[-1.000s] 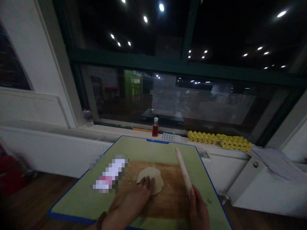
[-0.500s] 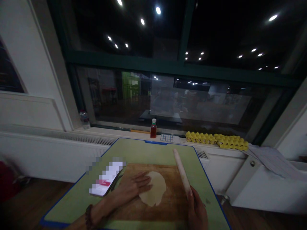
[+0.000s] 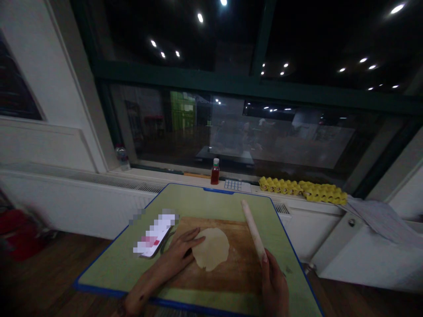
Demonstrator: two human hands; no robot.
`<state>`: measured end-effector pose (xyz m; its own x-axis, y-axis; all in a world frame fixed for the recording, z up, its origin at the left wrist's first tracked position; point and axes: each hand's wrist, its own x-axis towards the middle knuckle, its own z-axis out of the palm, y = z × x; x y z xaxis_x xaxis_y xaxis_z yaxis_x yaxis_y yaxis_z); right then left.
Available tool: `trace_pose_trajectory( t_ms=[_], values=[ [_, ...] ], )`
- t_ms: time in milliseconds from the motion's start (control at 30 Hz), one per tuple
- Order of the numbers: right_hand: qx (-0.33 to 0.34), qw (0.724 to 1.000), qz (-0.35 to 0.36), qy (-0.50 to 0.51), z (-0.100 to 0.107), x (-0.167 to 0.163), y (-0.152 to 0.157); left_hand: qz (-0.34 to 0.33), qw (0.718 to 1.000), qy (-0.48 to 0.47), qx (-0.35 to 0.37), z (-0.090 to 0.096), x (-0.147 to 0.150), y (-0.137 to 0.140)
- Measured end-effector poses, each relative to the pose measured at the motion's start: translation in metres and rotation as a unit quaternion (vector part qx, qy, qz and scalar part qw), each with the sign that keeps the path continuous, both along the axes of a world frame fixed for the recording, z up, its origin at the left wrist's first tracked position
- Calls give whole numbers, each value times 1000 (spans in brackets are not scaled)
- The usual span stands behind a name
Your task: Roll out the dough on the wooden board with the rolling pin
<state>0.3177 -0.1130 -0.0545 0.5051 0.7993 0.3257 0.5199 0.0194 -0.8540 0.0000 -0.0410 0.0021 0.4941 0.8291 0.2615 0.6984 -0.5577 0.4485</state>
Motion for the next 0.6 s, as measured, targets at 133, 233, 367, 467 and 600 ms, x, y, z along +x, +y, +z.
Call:
trace_pose_trajectory(
  t_ms=[133, 233, 367, 467, 600],
  values=[
    [-3, 1000, 0, -5, 1, 1, 1, 7, 1000, -5, 26, -10, 0, -8],
    [12, 1000, 3, -21, 1, 2, 1, 17, 999, -1, 44, -14, 0, -12],
    [38, 996, 19, -75, 4, 1, -2, 37, 997, -2, 70, -16, -1, -16],
    [58, 985, 66, -151, 6, -2, -5, 40, 996, -4, 81, -15, -1, -19],
    [83, 950, 97, -285, 2, -7, -5, 48, 996, -15, 80, -13, 1, -23]
  ],
)
